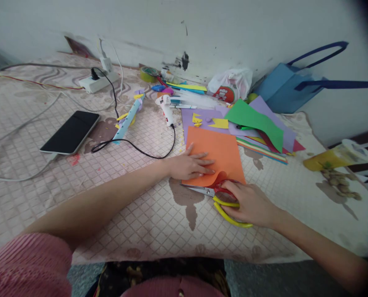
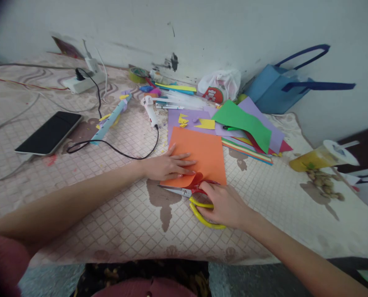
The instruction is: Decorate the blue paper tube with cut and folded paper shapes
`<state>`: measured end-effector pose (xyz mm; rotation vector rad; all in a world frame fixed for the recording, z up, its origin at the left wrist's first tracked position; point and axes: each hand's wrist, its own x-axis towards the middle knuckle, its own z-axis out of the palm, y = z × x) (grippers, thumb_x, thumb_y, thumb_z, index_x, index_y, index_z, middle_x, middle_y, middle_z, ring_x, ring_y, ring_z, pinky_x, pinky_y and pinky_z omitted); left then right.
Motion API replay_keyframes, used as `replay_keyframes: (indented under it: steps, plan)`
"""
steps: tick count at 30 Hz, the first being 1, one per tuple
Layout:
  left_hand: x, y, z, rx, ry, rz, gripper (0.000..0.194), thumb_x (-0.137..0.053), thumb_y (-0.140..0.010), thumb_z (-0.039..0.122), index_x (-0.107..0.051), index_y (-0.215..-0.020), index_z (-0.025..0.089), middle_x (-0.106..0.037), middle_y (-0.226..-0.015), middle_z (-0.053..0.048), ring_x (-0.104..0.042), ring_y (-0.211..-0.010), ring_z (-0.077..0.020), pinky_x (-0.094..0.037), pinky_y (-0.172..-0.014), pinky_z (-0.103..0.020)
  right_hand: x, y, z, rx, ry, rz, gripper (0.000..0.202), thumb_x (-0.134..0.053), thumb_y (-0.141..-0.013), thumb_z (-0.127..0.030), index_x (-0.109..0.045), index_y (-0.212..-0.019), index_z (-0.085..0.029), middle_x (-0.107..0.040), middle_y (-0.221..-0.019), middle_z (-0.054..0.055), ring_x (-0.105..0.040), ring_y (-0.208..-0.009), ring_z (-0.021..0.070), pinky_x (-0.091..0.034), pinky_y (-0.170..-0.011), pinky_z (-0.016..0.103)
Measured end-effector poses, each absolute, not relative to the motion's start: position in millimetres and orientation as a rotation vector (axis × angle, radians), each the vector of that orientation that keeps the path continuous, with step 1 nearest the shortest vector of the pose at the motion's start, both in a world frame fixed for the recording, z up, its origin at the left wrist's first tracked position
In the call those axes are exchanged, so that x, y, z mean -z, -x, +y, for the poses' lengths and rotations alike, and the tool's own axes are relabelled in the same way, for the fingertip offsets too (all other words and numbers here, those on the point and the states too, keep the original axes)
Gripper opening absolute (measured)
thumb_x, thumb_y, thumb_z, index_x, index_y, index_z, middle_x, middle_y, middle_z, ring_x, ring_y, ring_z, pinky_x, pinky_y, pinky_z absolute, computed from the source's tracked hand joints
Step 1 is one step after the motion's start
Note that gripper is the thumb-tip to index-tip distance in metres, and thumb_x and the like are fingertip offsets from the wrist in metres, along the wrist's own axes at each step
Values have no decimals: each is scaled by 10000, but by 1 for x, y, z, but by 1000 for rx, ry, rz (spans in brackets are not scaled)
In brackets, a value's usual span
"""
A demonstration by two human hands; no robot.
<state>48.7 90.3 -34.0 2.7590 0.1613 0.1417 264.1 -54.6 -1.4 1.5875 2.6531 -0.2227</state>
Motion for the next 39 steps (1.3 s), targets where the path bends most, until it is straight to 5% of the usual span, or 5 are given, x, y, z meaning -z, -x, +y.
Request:
replay_keyframes:
  steps: [12,16,20,26,39]
  plan:
    - [33,-48,90,-152,-2716,168,435,-341,-952,278,-394,-1384,285,-272,-1521,-19,-118,-1428,-265,12,-1101,-581,10,-284,-76,76,-1485,2894,292,-574,-776,-314,-490,-1027,-192,-701,-938,103,-677,-840,249,-511,-672,331]
    - [28,-46,93,-181,-2612,169,442,-349,-954,263,-374,-1395,260,-341,-1492,-30,-164,-1423,-233,-44,-1124,-525,6,-321,-94,-14,-2002,2750,293,-525,-785,-324,-478,-1051,-210,-699,-977,108,-677,-691,217,-507,-583,316]
    - [22,-51,89,-261,-2556,236,394,-362,-949,237,-447,-1332,204,-459,-1418,-56,-319,-1365,-196,-195,-1118,-415,4,-370,-89,-110,-2470,2338,300,-507,-819,-379,-520,-1062,-203,-679,-1055,131,-669,-793,268,-502,-651,367]
    - [9,-80,58,-277,-2636,627,414,-552,-840,436,-582,-1138,150,-605,-1122,-118,-582,-1012,-258,-446,-862,-371,18,-437,-72,-157,-2521,2051,413,-508,-806,-461,-605,-1069,-158,-676,-987,153,-641,-854,312,-485,-709,406]
    - [2,-97,42,-91,-2577,872,200,-644,-724,322,-605,-851,172,-615,-959,-73,-608,-827,-220,-438,-640,-294,-6,-421,-42,-150,-2427,1859,369,-473,-823,-498,-596,-645,-199,-659,-685,90,-605,-626,239,-294,-485,288]
